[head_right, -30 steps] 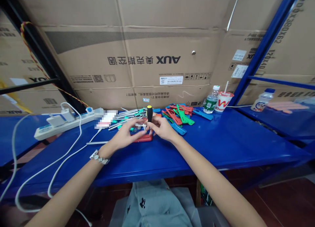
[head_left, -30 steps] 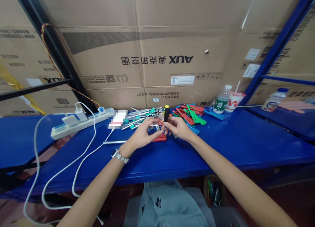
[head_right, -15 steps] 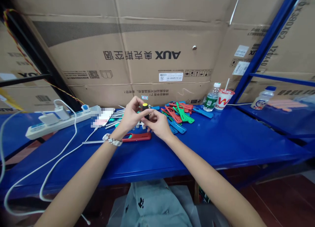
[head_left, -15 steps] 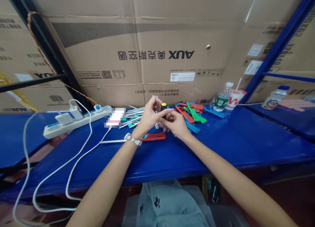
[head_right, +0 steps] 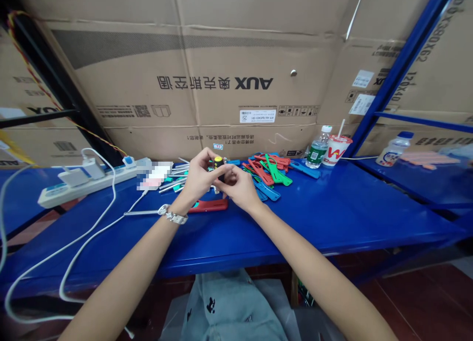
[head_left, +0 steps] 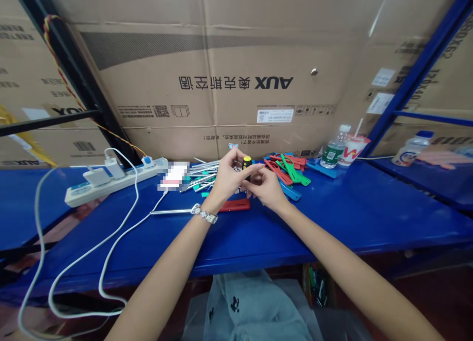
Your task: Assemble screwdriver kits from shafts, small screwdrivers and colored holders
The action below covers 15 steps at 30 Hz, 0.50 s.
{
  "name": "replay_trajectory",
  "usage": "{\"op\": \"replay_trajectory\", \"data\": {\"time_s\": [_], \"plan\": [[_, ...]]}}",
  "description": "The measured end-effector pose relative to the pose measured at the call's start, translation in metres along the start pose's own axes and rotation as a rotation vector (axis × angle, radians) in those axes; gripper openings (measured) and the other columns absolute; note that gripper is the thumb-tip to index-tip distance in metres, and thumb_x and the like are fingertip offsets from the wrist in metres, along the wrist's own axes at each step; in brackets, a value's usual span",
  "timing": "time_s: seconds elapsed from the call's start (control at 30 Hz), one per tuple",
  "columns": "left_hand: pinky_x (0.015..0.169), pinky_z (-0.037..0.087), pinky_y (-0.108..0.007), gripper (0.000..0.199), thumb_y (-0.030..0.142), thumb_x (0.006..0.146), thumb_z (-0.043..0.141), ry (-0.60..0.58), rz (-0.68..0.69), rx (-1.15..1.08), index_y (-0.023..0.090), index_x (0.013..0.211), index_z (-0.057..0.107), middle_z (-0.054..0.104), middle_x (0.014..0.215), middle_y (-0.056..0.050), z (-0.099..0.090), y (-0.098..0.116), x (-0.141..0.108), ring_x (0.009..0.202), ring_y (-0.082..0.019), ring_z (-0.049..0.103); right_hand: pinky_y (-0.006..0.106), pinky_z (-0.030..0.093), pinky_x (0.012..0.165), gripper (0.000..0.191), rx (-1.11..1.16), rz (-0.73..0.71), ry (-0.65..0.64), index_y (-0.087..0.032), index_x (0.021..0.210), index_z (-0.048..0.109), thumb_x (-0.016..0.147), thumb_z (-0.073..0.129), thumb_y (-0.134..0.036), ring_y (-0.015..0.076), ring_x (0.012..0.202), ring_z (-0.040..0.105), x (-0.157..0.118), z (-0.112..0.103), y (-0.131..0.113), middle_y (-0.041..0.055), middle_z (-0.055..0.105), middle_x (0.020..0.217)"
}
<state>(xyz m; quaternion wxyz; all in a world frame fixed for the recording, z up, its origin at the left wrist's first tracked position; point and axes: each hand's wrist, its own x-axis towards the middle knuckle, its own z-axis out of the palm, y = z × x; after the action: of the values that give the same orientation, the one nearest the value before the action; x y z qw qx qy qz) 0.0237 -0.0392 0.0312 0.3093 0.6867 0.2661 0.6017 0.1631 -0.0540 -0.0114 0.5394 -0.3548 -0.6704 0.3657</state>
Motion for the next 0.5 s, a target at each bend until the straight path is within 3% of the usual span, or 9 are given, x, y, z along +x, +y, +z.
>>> {"op": "replay_trajectory", "data": {"time_s": [0.13, 0.23, 0.3, 0.4, 0.5], "plan": [[0.059, 0.050, -0.026, 0.033, 0.052, 0.092, 0.064, -0.157, -0.024, -0.019, 0.021, 0.102, 0.068, 0.069, 0.092, -0.006, -0.005, 0.005, -0.002, 0.068, -0.014, 0.060, 0.027, 0.045, 0.044, 0.042, 0.044, 0.032, -0.125, -0.021, 0.079, 0.056, 0.078, 0.077, -0.058, 0.0167, 0.054, 0.065, 0.003, -0.008, -0.005, 0.0040, 0.073, 0.074], [0.065, 0.053, -0.028, 0.033, 0.049, 0.097, 0.056, -0.253, -0.037, -0.028, 0.021, 0.110, 0.069, 0.071, 0.097, -0.008, -0.013, 0.005, -0.004, 0.076, -0.017, 0.065, 0.028, 0.048, 0.050, 0.040, 0.007, 0.022, -0.235, -0.019, 0.088, 0.063, 0.084, 0.071, -0.058, 0.0145, 0.054, 0.063, 0.001, -0.015, -0.011, 0.0057, 0.074, 0.082], [0.070, 0.054, -0.029, 0.026, 0.044, 0.092, 0.066, -0.204, -0.008, -0.009, 0.021, 0.103, 0.069, 0.070, 0.098, -0.007, -0.013, 0.001, -0.003, 0.081, -0.017, 0.065, 0.029, 0.051, 0.054, 0.038, -0.028, -0.001, -0.244, -0.019, 0.090, 0.064, 0.088, 0.067, -0.057, 0.0135, 0.053, 0.061, -0.001, -0.014, -0.010, 0.0054, 0.074, 0.081], [0.074, 0.052, -0.029, 0.029, 0.041, 0.081, 0.080, -0.064, 0.048, 0.041, 0.020, 0.091, 0.064, 0.065, 0.092, -0.004, -0.007, -0.004, -0.002, 0.083, -0.016, 0.062, 0.029, 0.049, 0.050, 0.038, -0.032, -0.018, -0.101, -0.021, 0.096, 0.061, 0.083, 0.074, -0.054, 0.0141, 0.048, 0.059, -0.001, -0.004, -0.002, 0.0007, 0.071, 0.070], [0.075, 0.052, -0.030, 0.034, 0.044, 0.080, 0.081, -0.046, 0.064, 0.111, 0.020, 0.094, 0.062, 0.062, 0.094, -0.004, -0.003, -0.003, -0.004, 0.083, -0.016, 0.060, 0.029, 0.049, 0.048, 0.042, 0.024, -0.018, -0.005, -0.022, 0.081, 0.056, 0.077, 0.079, -0.057, 0.0152, 0.048, 0.059, 0.003, 0.003, 0.004, 0.0003, 0.068, 0.065]]}}
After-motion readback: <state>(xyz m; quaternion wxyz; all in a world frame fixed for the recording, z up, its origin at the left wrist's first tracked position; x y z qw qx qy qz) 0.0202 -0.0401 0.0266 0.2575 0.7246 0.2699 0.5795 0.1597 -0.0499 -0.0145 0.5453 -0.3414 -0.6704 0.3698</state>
